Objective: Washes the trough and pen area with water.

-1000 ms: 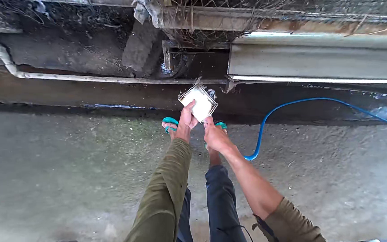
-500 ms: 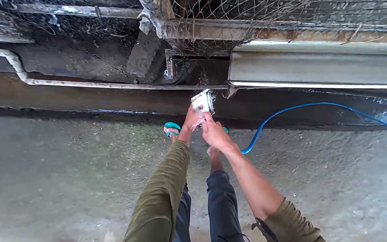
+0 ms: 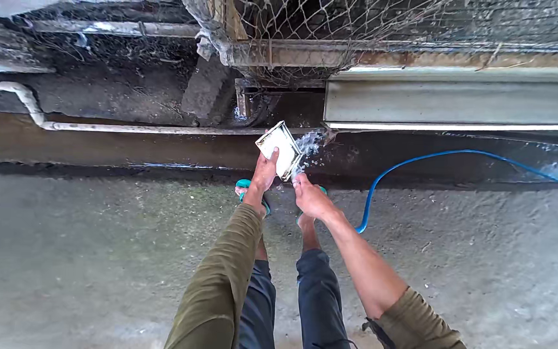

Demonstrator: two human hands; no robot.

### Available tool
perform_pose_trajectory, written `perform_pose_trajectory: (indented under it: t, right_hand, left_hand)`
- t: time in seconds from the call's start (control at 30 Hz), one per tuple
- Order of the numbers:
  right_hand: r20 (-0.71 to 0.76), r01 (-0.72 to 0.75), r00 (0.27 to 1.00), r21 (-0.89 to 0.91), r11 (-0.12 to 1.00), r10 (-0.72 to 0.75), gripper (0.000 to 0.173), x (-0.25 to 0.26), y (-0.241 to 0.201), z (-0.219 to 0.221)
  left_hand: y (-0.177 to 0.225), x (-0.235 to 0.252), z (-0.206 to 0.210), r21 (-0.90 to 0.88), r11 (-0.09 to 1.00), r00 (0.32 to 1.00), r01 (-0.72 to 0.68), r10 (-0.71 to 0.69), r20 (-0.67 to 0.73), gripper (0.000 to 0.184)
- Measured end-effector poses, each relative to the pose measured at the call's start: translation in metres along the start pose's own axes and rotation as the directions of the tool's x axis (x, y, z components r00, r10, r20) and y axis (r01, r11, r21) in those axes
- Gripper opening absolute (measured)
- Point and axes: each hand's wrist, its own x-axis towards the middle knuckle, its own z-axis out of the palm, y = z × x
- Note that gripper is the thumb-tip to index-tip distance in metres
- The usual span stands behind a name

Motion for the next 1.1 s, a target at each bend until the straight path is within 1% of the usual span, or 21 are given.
perform_pose_trajectory:
  t: [0.07, 0.1, 0.13, 0.17, 0.2, 0.27, 0.33, 0.43, 0.47, 0.5, 0.53, 0.57, 0.63, 0.67, 0.77, 0.83, 0.87, 0.9, 0.97, 1.03, 1.1]
  right_hand:
    - [0.022, 0.041, 0.999, -0.015, 0.999, -0.040, 0.045, -0.010, -0.007, -0.002]
    - [0.010, 0.055, 0.998, -0.021, 0.998, -0.055, 0.045, -0.015, -0.010, -0.005]
    - [-0.014, 0.065, 0.998, -0.020, 0.998, -0.066, 0.044, -0.021, -0.011, -0.008]
    - [-0.039, 0.067, 0.997, -0.015, 0.998, -0.067, 0.043, -0.026, -0.011, -0.013]
    - [-0.060, 0.062, 0.996, -0.014, 0.998, -0.063, 0.043, -0.029, -0.011, -0.017]
    - [-0.094, 0.040, 0.995, -0.021, 0.999, -0.042, 0.043, -0.032, -0.006, -0.024]
    - [-0.117, 0.013, 0.993, -0.025, 1.000, -0.015, 0.044, -0.030, 0.000, -0.029]
    - [-0.107, 0.021, 0.994, -0.036, 0.999, -0.024, 0.045, -0.028, 0.003, -0.027]
    - [-0.091, 0.034, 0.995, -0.043, 0.999, -0.038, 0.045, -0.030, 0.002, -0.024]
    - [-0.074, 0.047, 0.996, -0.058, 0.997, -0.051, 0.046, -0.031, -0.001, -0.021]
    - [-0.055, 0.053, 0.997, -0.074, 0.996, -0.057, 0.047, -0.033, -0.005, -0.018]
    - [-0.039, 0.057, 0.997, -0.088, 0.995, -0.061, 0.047, -0.034, -0.009, -0.015]
    - [-0.037, 0.060, 0.997, -0.101, 0.993, -0.063, 0.048, -0.035, -0.016, -0.011]
    - [-0.039, 0.057, 0.997, -0.099, 0.993, -0.061, 0.048, -0.034, -0.019, -0.010]
    - [-0.054, 0.056, 0.997, -0.103, 0.993, -0.062, 0.047, -0.031, -0.028, -0.002]
    - [-0.074, 0.051, 0.996, -0.097, 0.994, -0.058, 0.046, -0.025, -0.034, 0.003]
    - [-0.086, 0.049, 0.995, -0.085, 0.995, -0.056, 0.045, -0.022, -0.038, 0.005]
    - [-0.097, 0.048, 0.994, -0.070, 0.996, -0.055, 0.045, -0.019, -0.042, 0.005]
    - [-0.098, 0.035, 0.994, -0.048, 0.998, -0.040, 0.047, -0.011, -0.052, 0.007]
    - [-0.079, 0.034, 0.996, -0.065, 0.997, -0.039, 0.048, 0.002, -0.062, 0.012]
    - [-0.055, 0.063, 0.996, -0.083, 0.995, -0.068, 0.048, 0.018, -0.076, 0.017]
  left_hand:
    - [0.005, -0.004, 0.005, 0.284, 0.944, 0.985, -0.170, 0.165, 0.042, 0.046]
    - [0.007, -0.003, 0.007, 0.430, 0.855, 0.957, -0.289, 0.263, 0.121, 0.044]
    - [0.008, -0.001, 0.009, 0.554, 0.723, 0.911, -0.412, 0.346, 0.225, 0.049]
    - [0.008, 0.002, 0.010, 0.656, 0.572, 0.866, -0.493, 0.391, 0.310, 0.058]
    - [0.008, 0.004, 0.011, 0.740, 0.421, 0.839, -0.525, 0.402, 0.366, 0.063]
    - [0.009, -0.001, 0.017, 0.829, 0.199, 0.817, -0.522, 0.396, 0.420, 0.054]
    - [0.010, -0.010, 0.022, 0.862, 0.038, 0.807, -0.506, 0.375, 0.457, 0.040]
    - [0.015, -0.027, 0.030, 0.865, -0.082, 0.830, -0.495, 0.248, 0.499, 0.034]
    - [0.017, -0.032, 0.034, 0.865, -0.114, 0.842, -0.489, 0.195, 0.502, 0.036]
    - [0.022, -0.037, 0.038, 0.872, -0.136, 0.871, -0.470, 0.090, 0.483, 0.045]
    - [0.027, -0.040, 0.042, 0.881, -0.137, 0.890, -0.452, -0.014, 0.455, 0.052]
    - [0.029, -0.041, 0.044, 0.885, -0.123, 0.893, -0.449, -0.075, 0.443, 0.054]
    - [0.032, -0.041, 0.044, 0.896, -0.074, 0.898, -0.438, -0.089, 0.432, 0.059]
    - [0.033, -0.039, 0.044, 0.907, -0.060, 0.908, -0.417, -0.075, 0.413, 0.062]
    - [0.032, -0.026, 0.035, 0.932, -0.075, 0.930, -0.356, 0.075, 0.361, 0.069]
    - [0.035, -0.014, 0.027, 0.947, -0.075, 0.932, -0.311, 0.173, 0.320, 0.064]
    - [0.041, -0.010, 0.023, 0.959, -0.045, 0.940, -0.281, 0.188, 0.285, 0.057]
    - [0.050, -0.010, 0.020, 0.969, 0.021, 0.957, -0.245, 0.164, 0.238, 0.054]
    - [0.068, -0.008, 0.012, 0.967, 0.209, 0.987, -0.148, 0.098, 0.130, 0.056]
    - [0.076, -0.006, -0.004, 0.928, 0.370, 0.998, -0.050, 0.063, 0.028, 0.059]
    - [0.094, -0.010, -0.026, 0.867, 0.492, 0.996, 0.082, -0.001, -0.094, 0.053]
